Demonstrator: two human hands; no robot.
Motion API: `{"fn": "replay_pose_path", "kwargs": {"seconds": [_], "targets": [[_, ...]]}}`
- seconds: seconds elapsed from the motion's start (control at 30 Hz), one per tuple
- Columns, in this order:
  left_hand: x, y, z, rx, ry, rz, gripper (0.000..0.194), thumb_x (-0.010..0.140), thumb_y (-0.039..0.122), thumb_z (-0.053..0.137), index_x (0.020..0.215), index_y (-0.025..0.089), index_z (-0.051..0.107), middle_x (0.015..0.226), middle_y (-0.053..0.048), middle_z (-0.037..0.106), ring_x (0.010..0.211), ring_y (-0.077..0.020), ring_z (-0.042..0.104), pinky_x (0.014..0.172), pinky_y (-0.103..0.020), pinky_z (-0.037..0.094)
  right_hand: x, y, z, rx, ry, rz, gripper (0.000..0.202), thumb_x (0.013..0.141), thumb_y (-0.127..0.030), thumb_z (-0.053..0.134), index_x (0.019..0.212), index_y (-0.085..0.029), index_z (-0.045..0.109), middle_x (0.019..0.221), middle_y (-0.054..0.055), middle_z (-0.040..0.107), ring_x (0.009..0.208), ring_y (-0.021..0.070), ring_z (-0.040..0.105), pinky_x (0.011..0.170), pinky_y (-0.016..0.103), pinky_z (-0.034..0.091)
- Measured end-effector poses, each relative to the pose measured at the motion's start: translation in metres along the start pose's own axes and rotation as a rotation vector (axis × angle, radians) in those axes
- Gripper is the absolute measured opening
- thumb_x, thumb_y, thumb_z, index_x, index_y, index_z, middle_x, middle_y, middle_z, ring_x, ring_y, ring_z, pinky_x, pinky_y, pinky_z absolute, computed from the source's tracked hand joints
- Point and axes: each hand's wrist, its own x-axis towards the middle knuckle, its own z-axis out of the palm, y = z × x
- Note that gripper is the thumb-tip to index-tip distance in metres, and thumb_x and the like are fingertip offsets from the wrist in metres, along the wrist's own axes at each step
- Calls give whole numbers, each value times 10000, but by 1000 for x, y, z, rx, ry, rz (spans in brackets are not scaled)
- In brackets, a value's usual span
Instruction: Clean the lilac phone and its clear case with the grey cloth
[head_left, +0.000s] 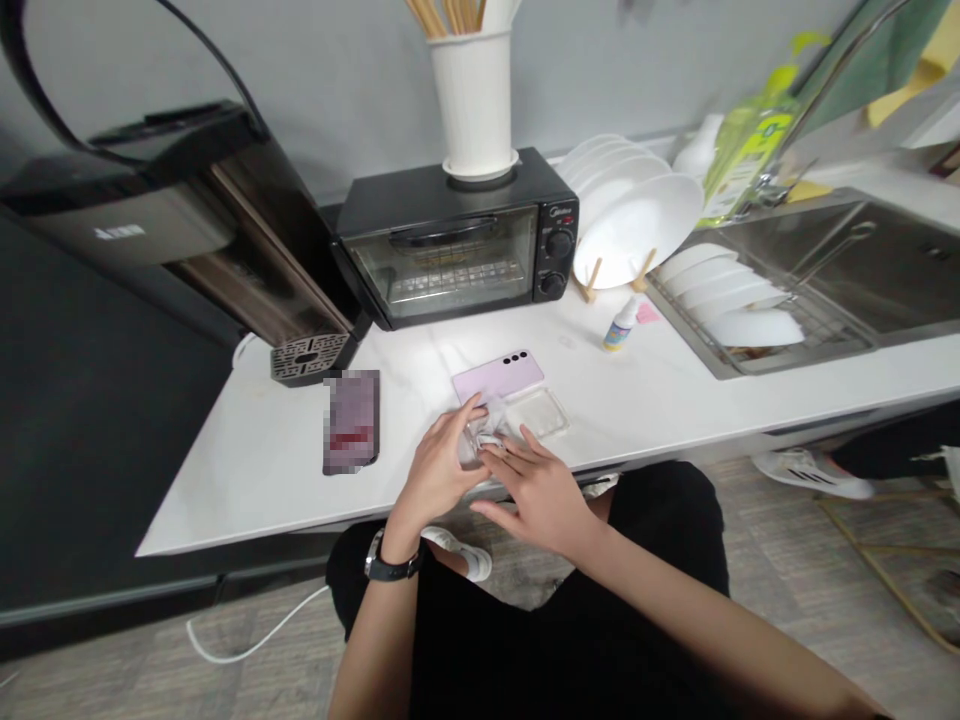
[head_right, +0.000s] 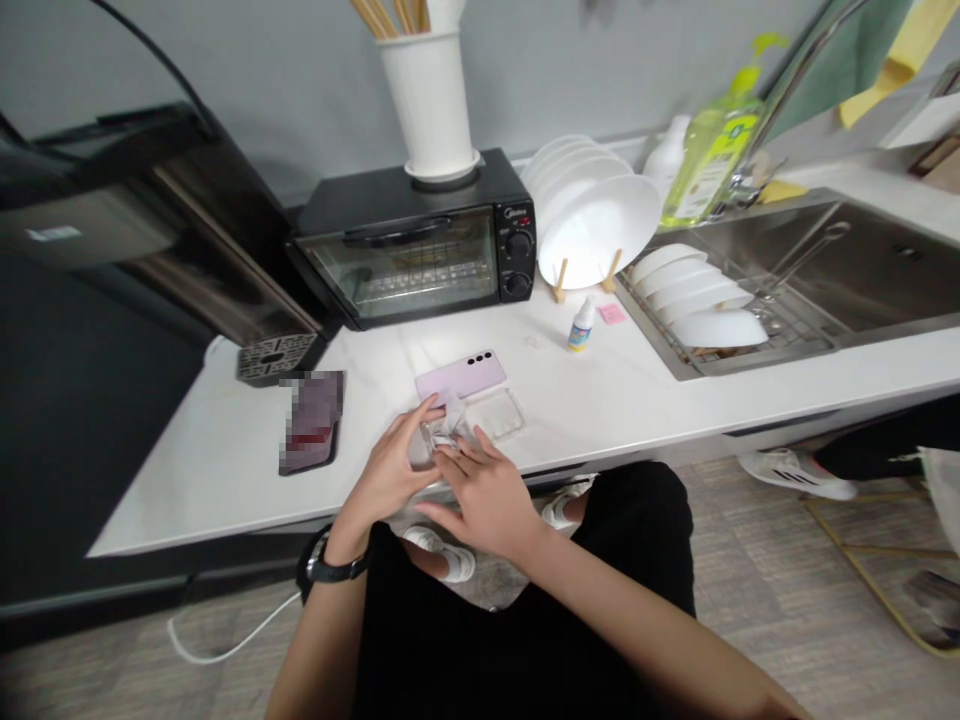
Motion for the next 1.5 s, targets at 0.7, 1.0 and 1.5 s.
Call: {"fn": "replay_pose_path", "kwargs": {"seconds": [0.7,1.0,1.5], "targets": [[2,0,1,47,-2,29,681,585,270,533,1158,281,165,1113,35,415,1034,-181,328,900,-329,209,-14,42,-20,-170,134,197,373,717,-368,361,1057,-216,364,1071,46,434,1025,212,333,929,441,118],[2,-1,-1,23,20,26,660,593,261,527,1151,304,178,1116,39,412,1036,-186,330,904,-343,214,11,22,6,-116,226,186,499,688,-428,371,1091,-138,323,1110,99,387,1059,249,266,902,452,166],[-2,-8,6,44,30,6,721,579,183,519,1177,240,122,1097,-24,386,1008,-174,358,876,-308,281,14,1,14,14,56,-6,422,689,-387,387,1022,-126,389,1048,98,449,1059,195,268,915,411,89]]}}
